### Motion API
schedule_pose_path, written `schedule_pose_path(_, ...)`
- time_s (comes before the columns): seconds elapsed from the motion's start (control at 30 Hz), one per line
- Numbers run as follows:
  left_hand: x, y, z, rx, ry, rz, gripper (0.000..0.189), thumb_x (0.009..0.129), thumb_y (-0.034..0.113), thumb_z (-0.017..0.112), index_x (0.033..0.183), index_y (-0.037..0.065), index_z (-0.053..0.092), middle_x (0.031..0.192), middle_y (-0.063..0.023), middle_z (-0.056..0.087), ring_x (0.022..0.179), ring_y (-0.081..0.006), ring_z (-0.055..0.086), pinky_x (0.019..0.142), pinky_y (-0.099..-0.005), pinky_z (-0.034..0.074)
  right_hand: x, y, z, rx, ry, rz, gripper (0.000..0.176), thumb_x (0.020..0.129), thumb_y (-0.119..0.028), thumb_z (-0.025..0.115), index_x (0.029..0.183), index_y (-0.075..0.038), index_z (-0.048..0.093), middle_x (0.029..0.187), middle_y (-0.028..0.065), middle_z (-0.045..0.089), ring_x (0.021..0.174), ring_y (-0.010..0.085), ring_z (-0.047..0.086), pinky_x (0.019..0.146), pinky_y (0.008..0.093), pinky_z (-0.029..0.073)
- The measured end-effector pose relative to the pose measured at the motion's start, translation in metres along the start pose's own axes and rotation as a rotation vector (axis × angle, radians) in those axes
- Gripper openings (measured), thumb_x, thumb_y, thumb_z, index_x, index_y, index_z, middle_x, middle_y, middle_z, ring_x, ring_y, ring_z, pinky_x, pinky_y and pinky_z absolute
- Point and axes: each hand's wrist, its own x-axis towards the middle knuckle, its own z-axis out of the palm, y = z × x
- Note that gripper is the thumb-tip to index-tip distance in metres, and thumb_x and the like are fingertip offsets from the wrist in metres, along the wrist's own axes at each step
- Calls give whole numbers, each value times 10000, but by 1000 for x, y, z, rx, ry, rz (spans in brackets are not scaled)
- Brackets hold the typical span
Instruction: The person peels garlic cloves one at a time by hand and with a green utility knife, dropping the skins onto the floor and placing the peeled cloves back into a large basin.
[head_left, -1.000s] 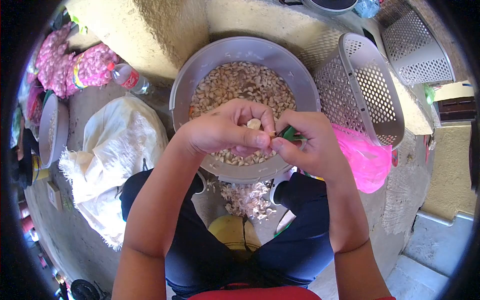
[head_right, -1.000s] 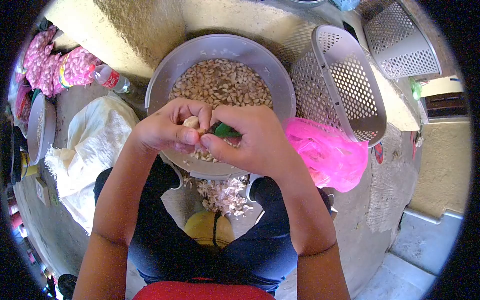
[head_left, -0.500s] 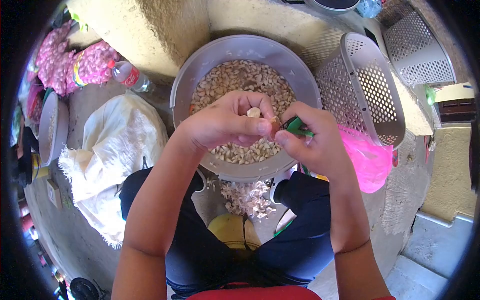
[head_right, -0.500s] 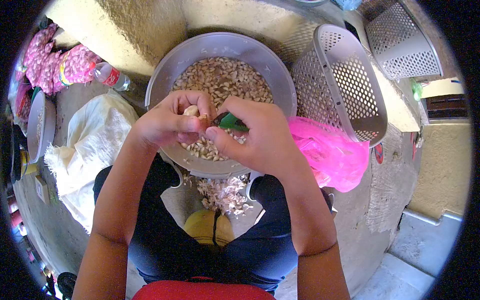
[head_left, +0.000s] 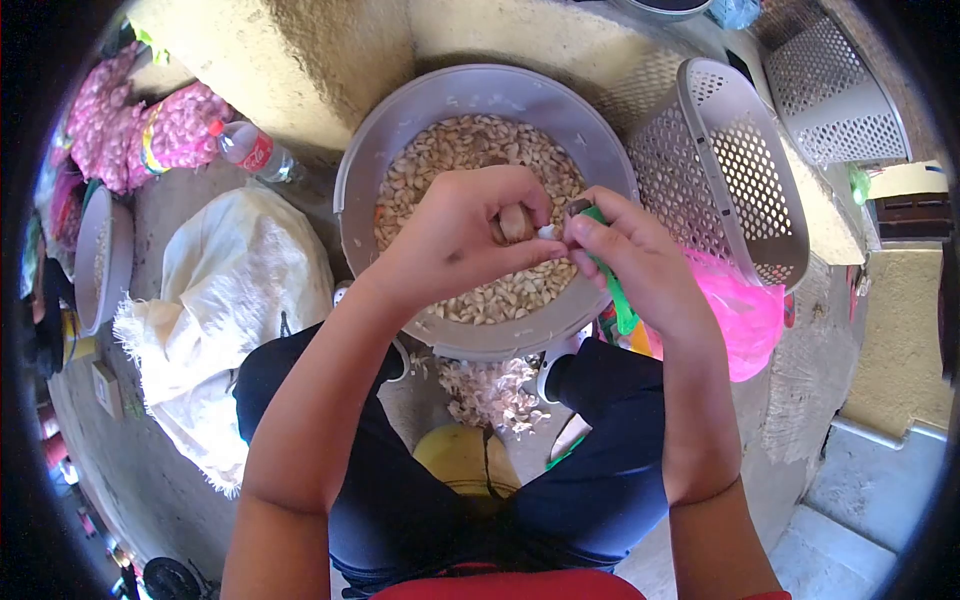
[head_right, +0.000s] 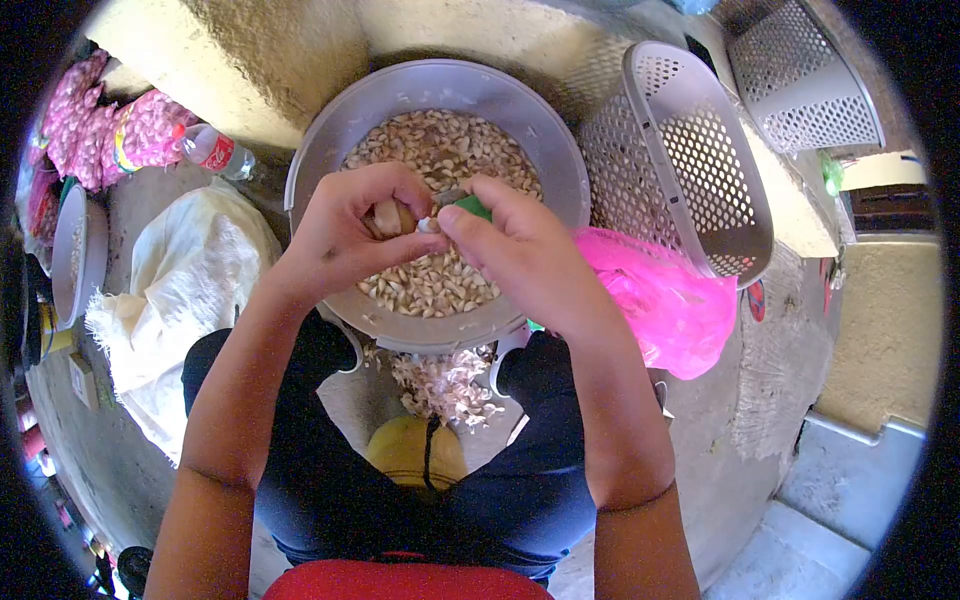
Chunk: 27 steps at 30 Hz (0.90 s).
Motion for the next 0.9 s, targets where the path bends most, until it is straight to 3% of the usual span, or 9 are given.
schedule_pose_path(0.17, 0, 3, -2, 158, 52, 163, 251, 596, 80, 726, 758, 35, 540, 735, -75, 559, 673, -211, 559, 598, -279, 435, 0, 0, -2, -250, -36, -144, 249, 836, -252, 515, 900, -12, 492, 755, 84, 563, 696, 167, 535, 632, 309, 419)
schedule_pose_path(0.27, 0, -1, 0, 144, 108, 242, 217, 635, 95, 678, 760, 45, 507, 692, -74, 510, 629, -240, 525, 550, -316, 417, 0, -1, -2, -305, -37, -184, 262, 824, -264, 537, 887, -14, 492, 771, 103, 577, 718, 185, 555, 643, 313, 424)
schedule_pose_path(0.6, -2, -1, -4, 137, 88, 255, 206, 643, 83, 663, 766, 41, 503, 723, -84, 505, 663, -253, 527, 574, -322, 420, 3, -1, 2, -431, 10, -193, 304, 784, -310, 583, 847, -19, 520, 743, 148, 589, 698, 276, 583, 615, 350, 432)
schedule_pose_path(0.7, -2, -1, -3, 135, 80, 243, 204, 644, 84, 662, 767, 42, 505, 722, -82, 506, 664, -252, 528, 576, -324, 421, 3, -2, 2, -433, 2, -177, 236, 804, -250, 584, 849, -27, 521, 677, 8, 519, 635, 57, 455, 544, 222, 381)
schedule_pose_path(0.8, -3, -1, -4, 137, 70, 241, 200, 644, 86, 662, 762, 42, 506, 722, -80, 509, 665, -251, 530, 575, -325, 422, 4, -2, 3, -496, 30, -178, 314, 777, -328, 584, 827, -23, 532, 700, 152, 574, 668, 301, 574, 585, 362, 423)
schedule_pose_path(0.9, -3, 0, -4, 134, 61, 231, 195, 643, 86, 663, 753, 42, 508, 719, -79, 511, 663, -247, 532, 573, -323, 424, 4, -3, 3, -521, 21, -187, 325, 774, -345, 581, 818, -27, 536, 676, 155, 561, 641, 302, 562, 569, 364, 414)
